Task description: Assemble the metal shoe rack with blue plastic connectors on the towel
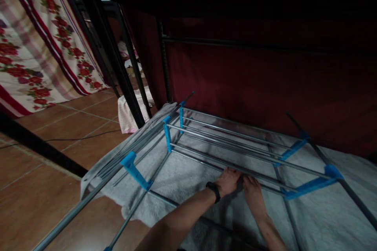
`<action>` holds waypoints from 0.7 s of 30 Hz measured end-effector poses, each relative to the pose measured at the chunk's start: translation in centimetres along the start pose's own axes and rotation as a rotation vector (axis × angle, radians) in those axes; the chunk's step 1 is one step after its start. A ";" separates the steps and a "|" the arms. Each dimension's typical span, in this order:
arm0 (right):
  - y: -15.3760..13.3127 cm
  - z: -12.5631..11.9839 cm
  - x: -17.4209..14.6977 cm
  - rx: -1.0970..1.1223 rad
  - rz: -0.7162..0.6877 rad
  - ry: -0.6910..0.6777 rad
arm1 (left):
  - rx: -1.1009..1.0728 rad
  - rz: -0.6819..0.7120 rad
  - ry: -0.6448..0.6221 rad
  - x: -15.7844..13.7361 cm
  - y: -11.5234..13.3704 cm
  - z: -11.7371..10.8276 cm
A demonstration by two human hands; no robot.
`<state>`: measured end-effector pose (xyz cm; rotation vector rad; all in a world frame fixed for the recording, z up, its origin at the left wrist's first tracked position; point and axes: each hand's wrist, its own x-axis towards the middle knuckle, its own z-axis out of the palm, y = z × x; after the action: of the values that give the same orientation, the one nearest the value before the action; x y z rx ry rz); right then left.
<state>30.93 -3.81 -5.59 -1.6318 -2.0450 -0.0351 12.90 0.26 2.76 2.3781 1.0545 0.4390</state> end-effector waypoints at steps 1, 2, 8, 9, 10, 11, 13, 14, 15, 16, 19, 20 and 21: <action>0.1 -0.1 0.1 0.010 0.004 -0.001 | -0.013 0.013 0.041 -0.6 0.0 -0.2; 0.1 -0.3 0.2 0.020 0.010 -0.004 | -0.029 0.018 0.086 -1.3 0.0 -0.4; 0.3 -0.4 0.3 0.056 -0.029 0.006 | -0.152 -0.214 0.415 -8.6 -3.7 -3.0; 0.4 -0.4 0.2 0.048 -0.039 0.014 | -0.155 -0.308 0.540 -9.9 -5.0 -3.9; 0.5 -0.3 0.2 0.036 -0.048 0.029 | -0.142 -0.434 0.688 -10.9 -6.5 -4.9; 0.6 -0.2 0.1 0.025 -0.056 0.043 | -0.115 -0.599 0.844 -11.8 -8.0 -6.0; 0.7 -0.2 0.0 0.021 -0.073 0.060 | -0.065 -0.785 0.976 -12.9 -11.0 -8.3; 0.7 -0.2 0.0 0.024 -0.079 0.062 | -0.043 -0.865 1.008 -13.2 -12.4 -9.3; 0.7 -0.3 0.0 0.028 -0.081 0.061 | -0.030 -0.916 1.012 -13.3 -13.6 -10.2; 0.6 -0.4 0.0 0.030 -0.084 0.055 | -0.023 -0.952 1.007 -13.3 -14.6 -10.9; 0.4 -0.6 0.0 0.027 -0.089 0.052 | -0.016 -1.014 0.970 -13.1 -16.3 -11.8; 0.4 -0.6 0.0 0.026 -0.090 0.054 | -0.015 -1.029 0.958 -13.0 -16.5 -11.8; 0.4 -0.6 0.0 0.026 -0.093 0.056 | -0.014 -1.042 0.947 -12.9 -16.7 -11.7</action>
<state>31.49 -3.88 -5.20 -1.5030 -2.0687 -0.0860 -10.97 3.74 1.92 1.2036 2.4204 1.1384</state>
